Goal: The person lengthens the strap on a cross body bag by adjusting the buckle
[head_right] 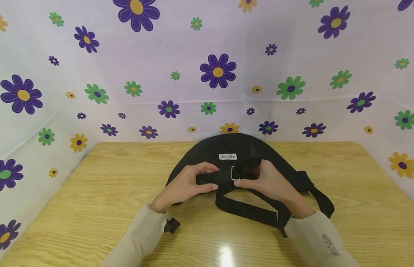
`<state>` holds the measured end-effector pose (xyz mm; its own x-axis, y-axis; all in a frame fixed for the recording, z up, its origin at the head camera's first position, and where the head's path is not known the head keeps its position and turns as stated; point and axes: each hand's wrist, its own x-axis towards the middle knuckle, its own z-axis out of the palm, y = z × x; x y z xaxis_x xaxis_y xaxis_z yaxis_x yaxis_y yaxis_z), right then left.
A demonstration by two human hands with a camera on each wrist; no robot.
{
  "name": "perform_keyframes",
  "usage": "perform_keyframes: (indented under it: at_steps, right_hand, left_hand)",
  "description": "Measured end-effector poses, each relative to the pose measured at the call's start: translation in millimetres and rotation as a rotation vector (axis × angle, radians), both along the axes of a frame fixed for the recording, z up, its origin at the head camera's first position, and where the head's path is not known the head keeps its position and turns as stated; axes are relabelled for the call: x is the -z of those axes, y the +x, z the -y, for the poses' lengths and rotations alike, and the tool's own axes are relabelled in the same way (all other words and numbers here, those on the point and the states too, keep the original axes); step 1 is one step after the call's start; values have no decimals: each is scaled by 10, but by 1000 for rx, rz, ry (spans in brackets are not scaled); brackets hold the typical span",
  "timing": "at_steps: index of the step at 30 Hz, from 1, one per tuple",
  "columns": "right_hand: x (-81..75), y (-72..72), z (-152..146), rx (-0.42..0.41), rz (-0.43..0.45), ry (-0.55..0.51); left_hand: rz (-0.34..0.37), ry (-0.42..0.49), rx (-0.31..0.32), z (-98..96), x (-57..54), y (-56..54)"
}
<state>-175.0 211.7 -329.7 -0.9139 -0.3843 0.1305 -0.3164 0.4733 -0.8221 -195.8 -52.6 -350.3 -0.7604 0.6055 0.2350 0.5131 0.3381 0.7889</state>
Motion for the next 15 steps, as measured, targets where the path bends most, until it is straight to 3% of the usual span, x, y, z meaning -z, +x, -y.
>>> perform_keyframes:
  at_steps: [7, 15]
  right_hand:
    - [-6, 33, -69, -7, -1, 37]
    - [13, 52, -170, -57, -24, -27]
  left_hand:
    - [-28, -23, 12, 82, 23, 8]
    - [-50, -31, 14, 226, 25, 23]
